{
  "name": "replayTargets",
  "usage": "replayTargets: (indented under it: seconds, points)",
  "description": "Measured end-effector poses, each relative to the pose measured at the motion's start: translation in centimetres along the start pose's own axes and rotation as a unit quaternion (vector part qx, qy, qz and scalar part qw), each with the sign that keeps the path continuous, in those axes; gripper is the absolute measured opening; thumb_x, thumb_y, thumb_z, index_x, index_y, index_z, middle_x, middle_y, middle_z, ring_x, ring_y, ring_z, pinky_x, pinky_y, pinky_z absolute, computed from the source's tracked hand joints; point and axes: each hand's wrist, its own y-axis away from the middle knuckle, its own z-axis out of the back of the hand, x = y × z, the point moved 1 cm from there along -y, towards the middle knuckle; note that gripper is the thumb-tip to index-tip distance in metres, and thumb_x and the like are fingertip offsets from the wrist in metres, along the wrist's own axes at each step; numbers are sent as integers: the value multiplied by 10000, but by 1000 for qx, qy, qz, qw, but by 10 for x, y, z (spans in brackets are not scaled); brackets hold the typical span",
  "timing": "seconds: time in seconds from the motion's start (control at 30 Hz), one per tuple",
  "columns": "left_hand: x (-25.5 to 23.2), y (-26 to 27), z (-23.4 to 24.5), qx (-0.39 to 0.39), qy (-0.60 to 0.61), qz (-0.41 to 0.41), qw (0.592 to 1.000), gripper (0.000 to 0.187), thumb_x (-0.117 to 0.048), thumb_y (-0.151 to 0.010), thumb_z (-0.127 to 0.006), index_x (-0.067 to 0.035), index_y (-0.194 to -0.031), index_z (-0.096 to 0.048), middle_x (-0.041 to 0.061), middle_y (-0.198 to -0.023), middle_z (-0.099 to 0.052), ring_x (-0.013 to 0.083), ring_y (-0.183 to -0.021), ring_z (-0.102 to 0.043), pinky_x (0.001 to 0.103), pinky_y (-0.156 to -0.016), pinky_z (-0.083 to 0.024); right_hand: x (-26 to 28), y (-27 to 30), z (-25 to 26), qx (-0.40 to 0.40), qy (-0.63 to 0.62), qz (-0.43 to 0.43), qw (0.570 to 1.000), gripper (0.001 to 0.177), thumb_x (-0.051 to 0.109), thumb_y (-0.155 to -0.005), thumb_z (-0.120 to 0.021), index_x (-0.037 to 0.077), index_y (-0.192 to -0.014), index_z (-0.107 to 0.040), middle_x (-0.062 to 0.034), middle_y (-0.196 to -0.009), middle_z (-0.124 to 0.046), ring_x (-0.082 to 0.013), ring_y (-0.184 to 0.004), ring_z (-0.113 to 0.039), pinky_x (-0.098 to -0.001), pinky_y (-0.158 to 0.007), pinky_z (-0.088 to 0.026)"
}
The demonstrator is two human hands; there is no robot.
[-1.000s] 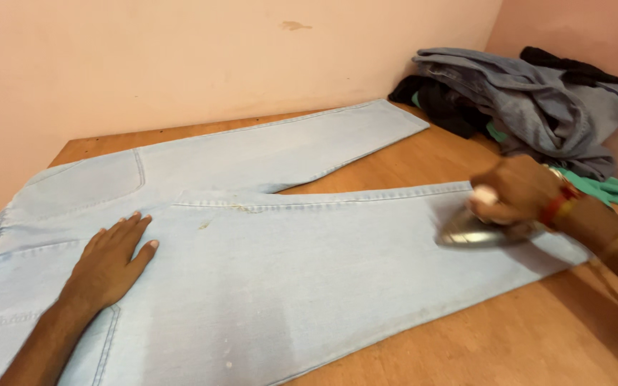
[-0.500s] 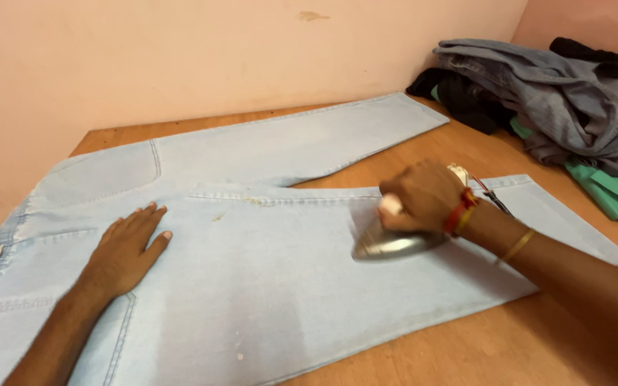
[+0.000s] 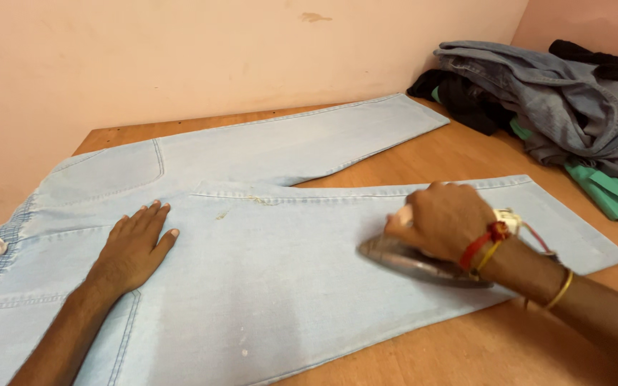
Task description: The person irons a pair of light blue jeans laid flat on a wooden table. They use a handheld electric iron to smooth the fabric, moving it back and forth across the legs and waist area while holding the garment in place with the other hand.
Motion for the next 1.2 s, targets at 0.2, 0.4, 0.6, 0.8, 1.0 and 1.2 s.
replayTargets:
  seconds: [0.2,0.4,0.6,0.8,1.0,1.2]
  points:
    - [-1,1,1,6,-6,7,1000,688,-559,-1012,-307,-148,-1564,-331,89,-1660,-261,263,-1537,-208,461,-1240,-169,44,-14,-5,-91,-106,264,954,391,476,-747,-642,105,-649,-714,-163,-557,-671,-357,-501,-650,-479,-534,-536]
    - [-1,5,10,10,34,-2,999,691,-558,-1002,-324,-159,-1567,-325,81,-1662,-254,254,-1538,-190,458,-1237,-145,62,-67,-15,-181,-126,360,907,404,478,-747,-669,93,-624,-680,-154,-544,-648,-358,-479,-615,-481,-507,-505]
    - [-1,6,12,18,52,-8,998,691,-567,-1005,-316,-171,-1571,-311,70,-1670,-232,238,-1546,-164,446,-1241,-124,65,-83,-17,-125,-62,111,984,521,499,-898,-584,62,-665,-748,-201,-629,-671,-368,-564,-657,-492,-579,-538]
    - [0,5,9,10,46,-2,999,703,-571,-997,-317,-177,-1579,-311,64,-1671,-242,236,-1545,-180,444,-1240,-138,45,-44,1,-34,-29,-26,999,641,591,-931,-540,27,-701,-740,-204,-690,-699,-353,-634,-697,-483,-609,-567]
    - [-1,2,4,-3,3,2,1000,699,-568,-1011,-320,-152,-1573,-327,88,-1665,-257,253,-1537,-202,452,-1238,-152,73,13,16,-2,-54,121,991,566,626,-816,-570,96,-738,-754,-193,-669,-716,-353,-634,-700,-492,-607,-554]
    - [-9,5,13,2,29,14,999,670,-546,-1012,-340,-159,-1559,-333,80,-1657,-261,247,-1533,-202,453,-1235,-145,143,-12,12,-1,-60,228,972,634,666,-891,-519,76,-787,-724,-183,-707,-711,-343,-622,-704,-480,-606,-543]
